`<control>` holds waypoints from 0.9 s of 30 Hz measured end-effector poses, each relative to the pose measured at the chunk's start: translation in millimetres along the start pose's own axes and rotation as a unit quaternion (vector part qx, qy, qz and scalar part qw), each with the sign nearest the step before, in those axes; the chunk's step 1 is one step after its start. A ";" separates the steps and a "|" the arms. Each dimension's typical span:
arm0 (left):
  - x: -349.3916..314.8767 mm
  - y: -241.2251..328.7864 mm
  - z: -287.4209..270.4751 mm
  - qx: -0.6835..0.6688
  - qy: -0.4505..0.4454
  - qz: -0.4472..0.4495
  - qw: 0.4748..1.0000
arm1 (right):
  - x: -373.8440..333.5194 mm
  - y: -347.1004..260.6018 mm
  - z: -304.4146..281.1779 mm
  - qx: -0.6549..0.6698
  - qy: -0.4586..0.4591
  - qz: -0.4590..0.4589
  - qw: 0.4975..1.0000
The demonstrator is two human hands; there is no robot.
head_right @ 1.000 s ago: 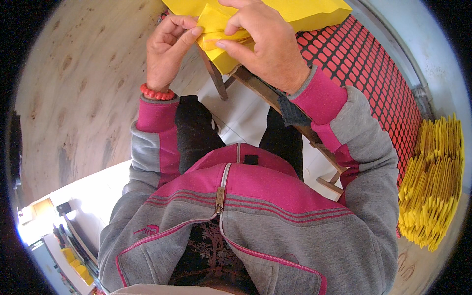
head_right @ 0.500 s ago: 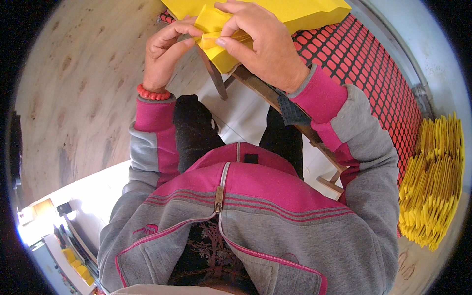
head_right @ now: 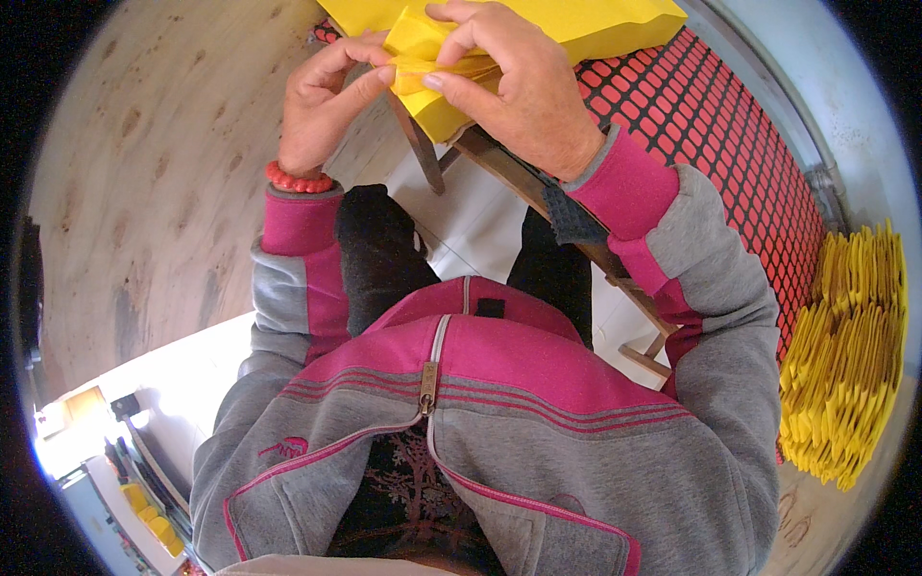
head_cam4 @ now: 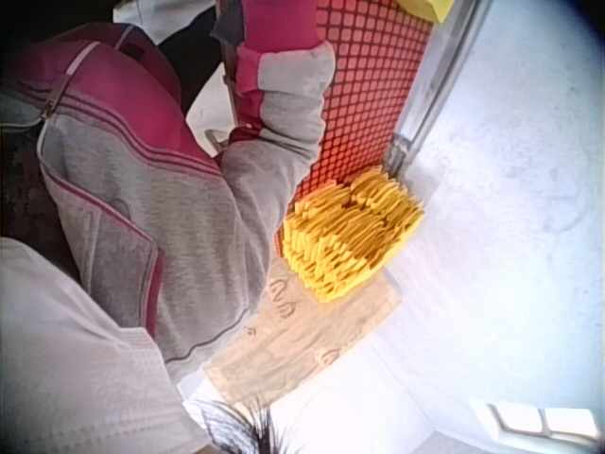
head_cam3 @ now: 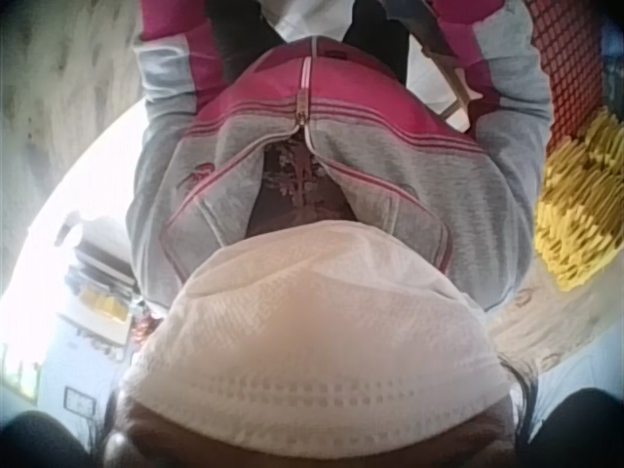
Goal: The person folds yellow paper sheets by hand on a patterned table. They repeatedly pick up sheets, fold them in half, and stack the folded pieces into a growing pile on the right side of the table.
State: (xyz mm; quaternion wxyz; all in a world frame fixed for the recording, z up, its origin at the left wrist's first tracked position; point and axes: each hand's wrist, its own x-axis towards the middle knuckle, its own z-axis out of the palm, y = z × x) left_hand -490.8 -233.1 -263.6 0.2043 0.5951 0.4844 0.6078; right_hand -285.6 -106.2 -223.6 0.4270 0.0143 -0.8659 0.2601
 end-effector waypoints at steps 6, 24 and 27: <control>3.2 -15.7 3.1 -0.037 0.079 0.013 0.996 | 3.5 -3.1 -3.3 -0.063 0.010 -0.048 0.997; -1.4 -25.6 -4.9 -0.008 0.046 0.047 0.998 | 1.2 2.0 0.0 -0.030 -0.024 -0.018 0.999; -1.4 -22.5 -8.0 -0.004 0.020 0.043 0.999 | 0.0 2.0 0.4 -0.016 -0.017 -0.006 1.000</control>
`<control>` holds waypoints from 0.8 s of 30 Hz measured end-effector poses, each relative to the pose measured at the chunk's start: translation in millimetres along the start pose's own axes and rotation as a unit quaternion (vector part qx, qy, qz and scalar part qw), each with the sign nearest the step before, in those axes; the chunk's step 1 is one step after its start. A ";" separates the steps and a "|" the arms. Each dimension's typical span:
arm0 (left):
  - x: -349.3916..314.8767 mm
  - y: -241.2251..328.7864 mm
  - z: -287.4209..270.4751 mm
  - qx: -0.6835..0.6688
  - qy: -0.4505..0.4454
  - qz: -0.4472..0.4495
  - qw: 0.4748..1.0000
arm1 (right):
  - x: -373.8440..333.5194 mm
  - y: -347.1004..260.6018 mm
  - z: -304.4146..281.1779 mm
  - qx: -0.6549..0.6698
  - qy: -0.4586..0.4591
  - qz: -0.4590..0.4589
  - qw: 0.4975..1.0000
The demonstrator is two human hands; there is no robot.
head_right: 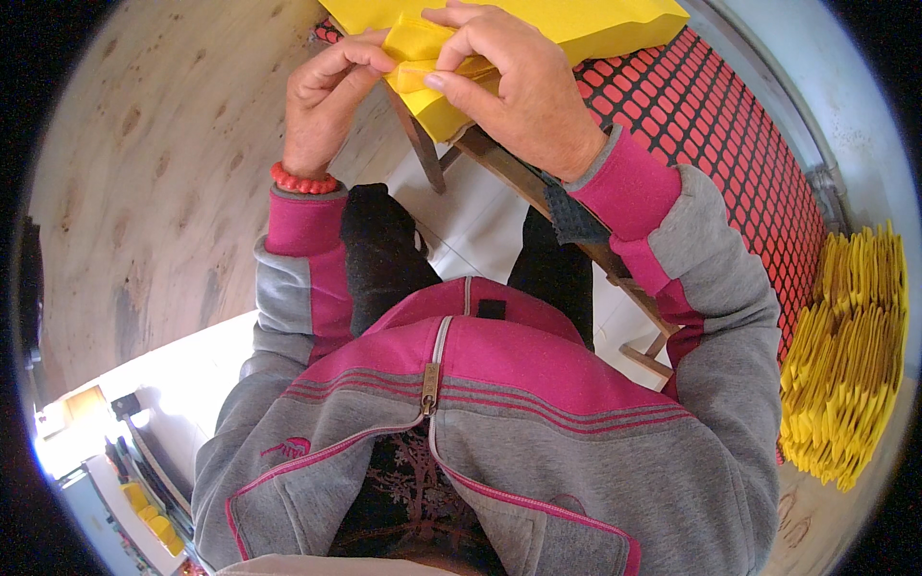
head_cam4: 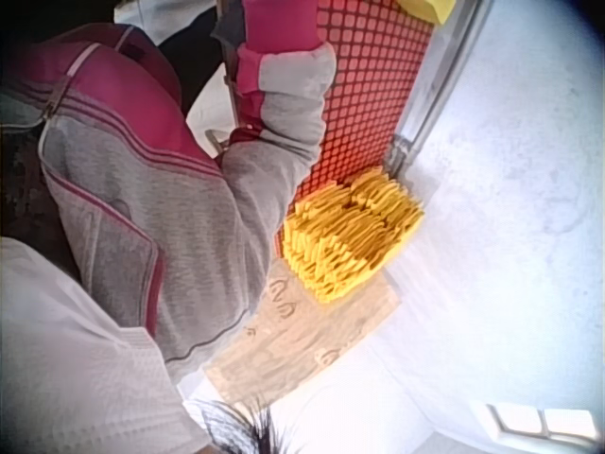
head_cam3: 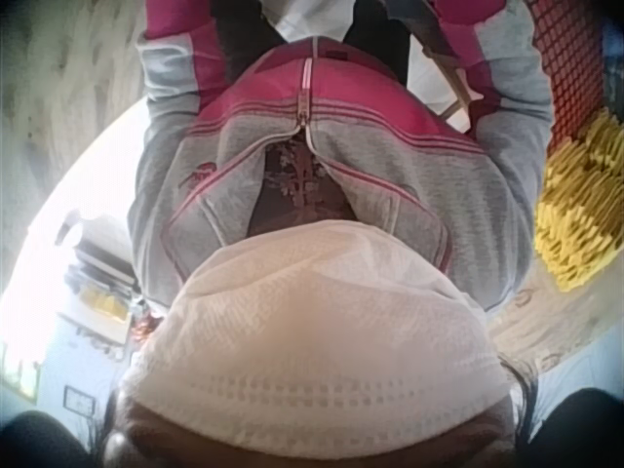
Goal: The person folds yellow paper sheets by hand on a patterned table. They repeatedly pick up sheets, fold them in half, and stack the folded pieces into a growing pile on the right side of the table.
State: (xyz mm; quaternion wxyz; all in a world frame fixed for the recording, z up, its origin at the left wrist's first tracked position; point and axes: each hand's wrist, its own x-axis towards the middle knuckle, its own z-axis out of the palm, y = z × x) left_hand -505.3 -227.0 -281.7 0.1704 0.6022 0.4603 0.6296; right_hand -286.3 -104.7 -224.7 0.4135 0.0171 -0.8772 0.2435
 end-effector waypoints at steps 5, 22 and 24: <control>0.7 10.0 -1.3 0.000 -0.034 0.006 0.999 | -3.3 3.4 2.3 0.062 0.009 0.040 0.997; 6.4 12.1 32.0 -0.076 0.114 -0.019 0.990 | -40.1 -78.8 -63.4 -0.008 -0.076 0.080 0.994; 7.6 9.3 29.9 -0.063 0.127 -0.014 0.990 | -79.0 -91.6 -53.7 0.068 -0.177 0.078 0.979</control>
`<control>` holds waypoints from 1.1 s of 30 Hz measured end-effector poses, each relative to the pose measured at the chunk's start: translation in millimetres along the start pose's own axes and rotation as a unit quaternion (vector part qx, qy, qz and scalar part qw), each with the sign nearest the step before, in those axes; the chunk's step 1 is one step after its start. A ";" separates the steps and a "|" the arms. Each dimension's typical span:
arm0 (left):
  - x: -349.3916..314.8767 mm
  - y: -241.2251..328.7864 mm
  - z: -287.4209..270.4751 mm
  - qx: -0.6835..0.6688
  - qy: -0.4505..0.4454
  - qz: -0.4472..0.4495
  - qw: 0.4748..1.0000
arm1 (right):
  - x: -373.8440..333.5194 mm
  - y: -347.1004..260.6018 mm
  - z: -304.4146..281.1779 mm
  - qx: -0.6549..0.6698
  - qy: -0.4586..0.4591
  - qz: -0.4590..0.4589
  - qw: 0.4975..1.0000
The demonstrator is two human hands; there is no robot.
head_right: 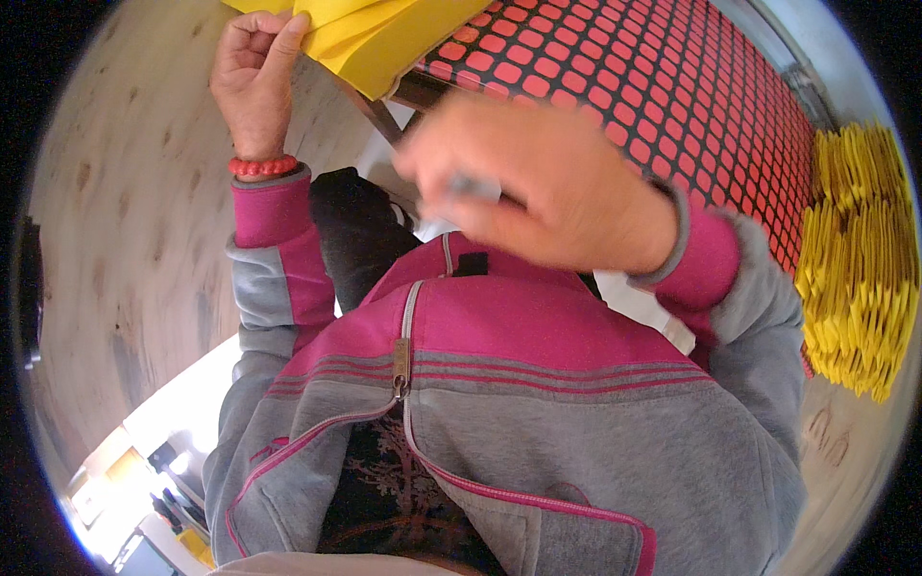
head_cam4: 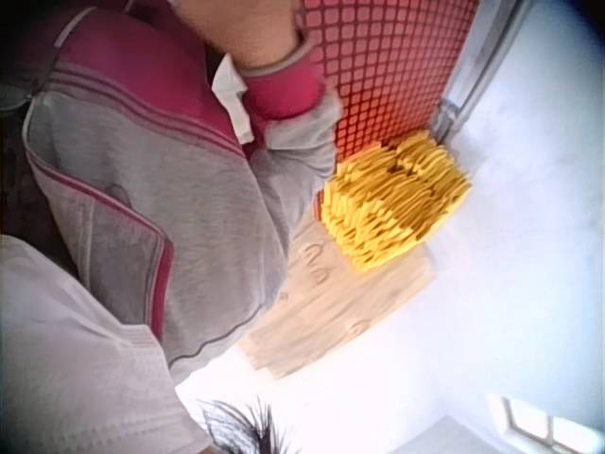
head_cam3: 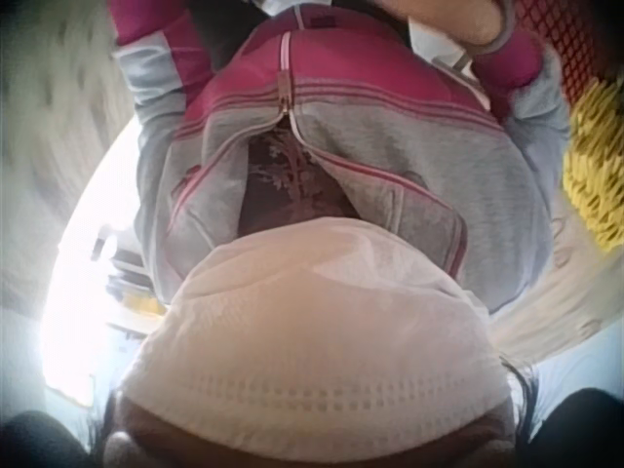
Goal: The person folds yellow paper sheets by hand on a patterned table. They repeatedly pick up sheets, fold them in half, and stack the folded pieces into a growing pile on the right side of the table.
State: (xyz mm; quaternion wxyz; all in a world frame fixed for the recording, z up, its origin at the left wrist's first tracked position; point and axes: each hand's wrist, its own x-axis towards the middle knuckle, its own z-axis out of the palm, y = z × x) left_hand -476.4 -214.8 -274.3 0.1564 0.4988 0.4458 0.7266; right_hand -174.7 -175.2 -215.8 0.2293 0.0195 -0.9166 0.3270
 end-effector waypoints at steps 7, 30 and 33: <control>5.0 -4.1 -9.5 0.049 -0.020 0.033 0.998 | -108.3 71.8 63.9 -0.229 0.028 0.202 0.952; 11.7 33.9 -9.6 0.088 -0.184 -0.036 0.978 | -27.7 7.7 15.2 -0.235 0.072 -0.073 0.967; 11.6 32.6 -9.3 0.085 -0.186 -0.021 0.979 | 33.3 8.3 -20.6 -0.227 0.138 -0.123 0.956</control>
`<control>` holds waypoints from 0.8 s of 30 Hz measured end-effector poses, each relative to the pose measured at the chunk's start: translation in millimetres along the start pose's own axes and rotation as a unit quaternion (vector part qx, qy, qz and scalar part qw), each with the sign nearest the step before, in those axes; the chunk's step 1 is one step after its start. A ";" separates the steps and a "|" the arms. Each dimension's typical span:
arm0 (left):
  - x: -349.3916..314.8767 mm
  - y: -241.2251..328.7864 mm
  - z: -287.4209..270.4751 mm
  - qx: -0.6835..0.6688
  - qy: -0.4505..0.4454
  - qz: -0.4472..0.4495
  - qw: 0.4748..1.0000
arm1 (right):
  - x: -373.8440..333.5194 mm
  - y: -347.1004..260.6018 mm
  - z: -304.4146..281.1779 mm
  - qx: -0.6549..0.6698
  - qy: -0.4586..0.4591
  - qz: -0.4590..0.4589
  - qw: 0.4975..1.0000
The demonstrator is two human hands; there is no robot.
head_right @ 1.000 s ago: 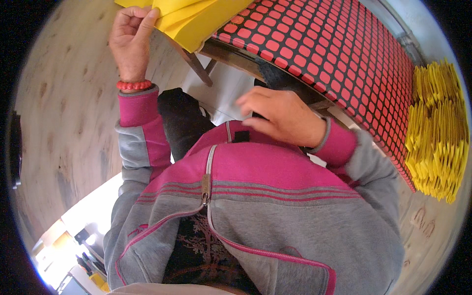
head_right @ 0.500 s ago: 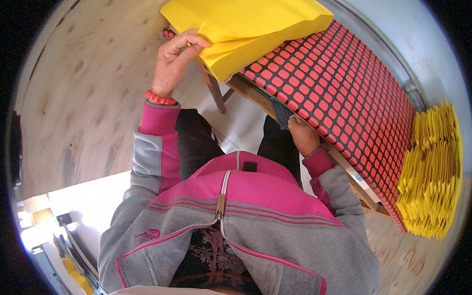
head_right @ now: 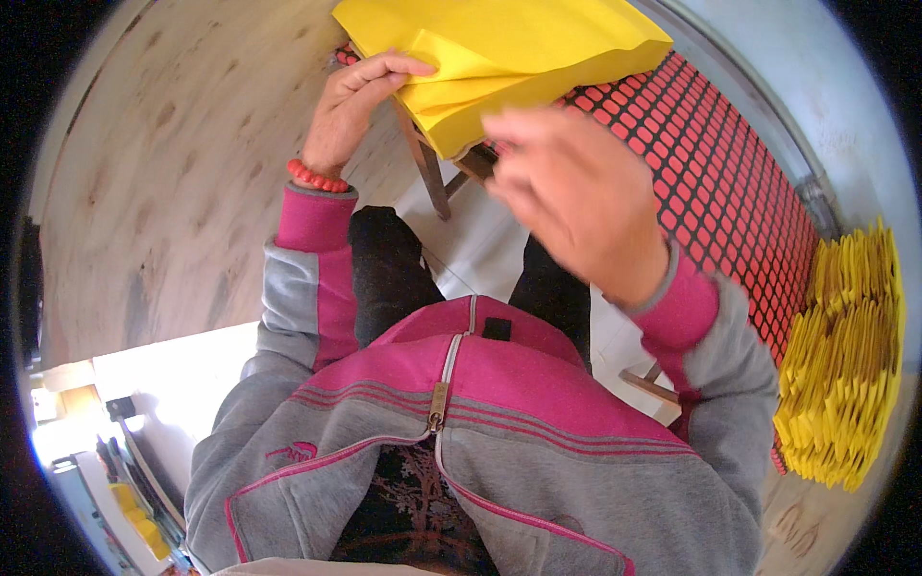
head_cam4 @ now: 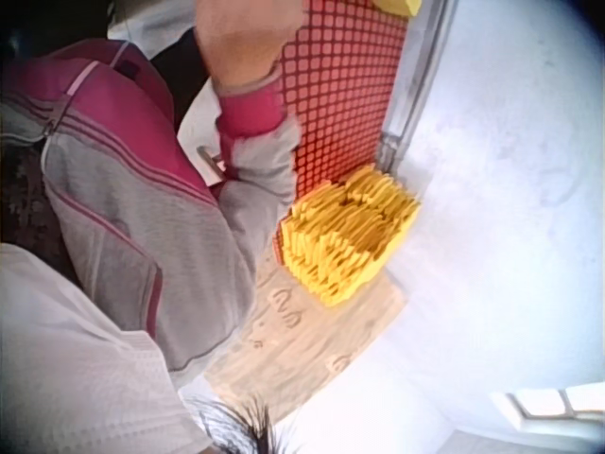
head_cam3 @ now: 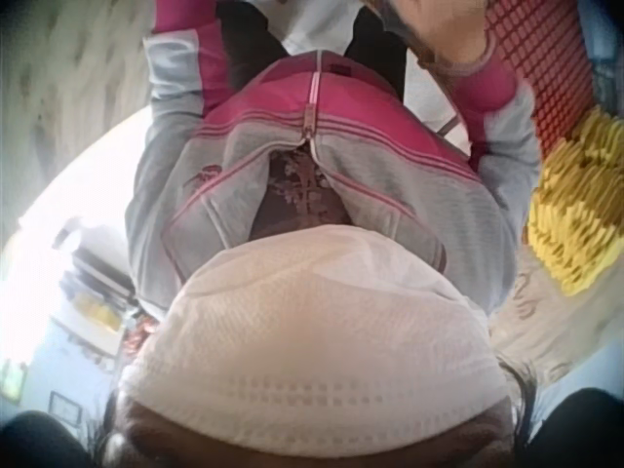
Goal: The person folds yellow paper sheets by hand on a patterned table. They repeatedly pick up sheets, fold them in half, and stack the folded pieces into a growing pile on the right side of the table.
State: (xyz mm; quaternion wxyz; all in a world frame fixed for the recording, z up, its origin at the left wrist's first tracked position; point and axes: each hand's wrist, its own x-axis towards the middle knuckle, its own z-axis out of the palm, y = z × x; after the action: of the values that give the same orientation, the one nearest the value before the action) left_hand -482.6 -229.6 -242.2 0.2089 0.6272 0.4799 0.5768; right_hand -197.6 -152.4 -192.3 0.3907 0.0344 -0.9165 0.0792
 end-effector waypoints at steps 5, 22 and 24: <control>0.5 -0.6 -2.5 -0.017 -0.008 -0.028 0.999 | 60.4 36.6 27.8 0.005 0.010 -0.071 0.997; -2.1 -6.3 -3.1 -0.018 0.006 -0.055 0.998 | 35.3 70.6 74.8 0.037 0.038 -0.054 0.997; -0.1 -8.3 -2.9 0.010 0.003 -0.004 1.000 | 35.4 71.4 75.6 0.041 0.038 -0.048 0.997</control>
State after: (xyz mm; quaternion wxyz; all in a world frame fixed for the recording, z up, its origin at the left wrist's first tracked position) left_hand -488.3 -226.8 -248.3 0.2034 0.6255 0.4892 0.5728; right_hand -284.8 -95.0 -226.8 0.4267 0.0908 -0.8943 0.0992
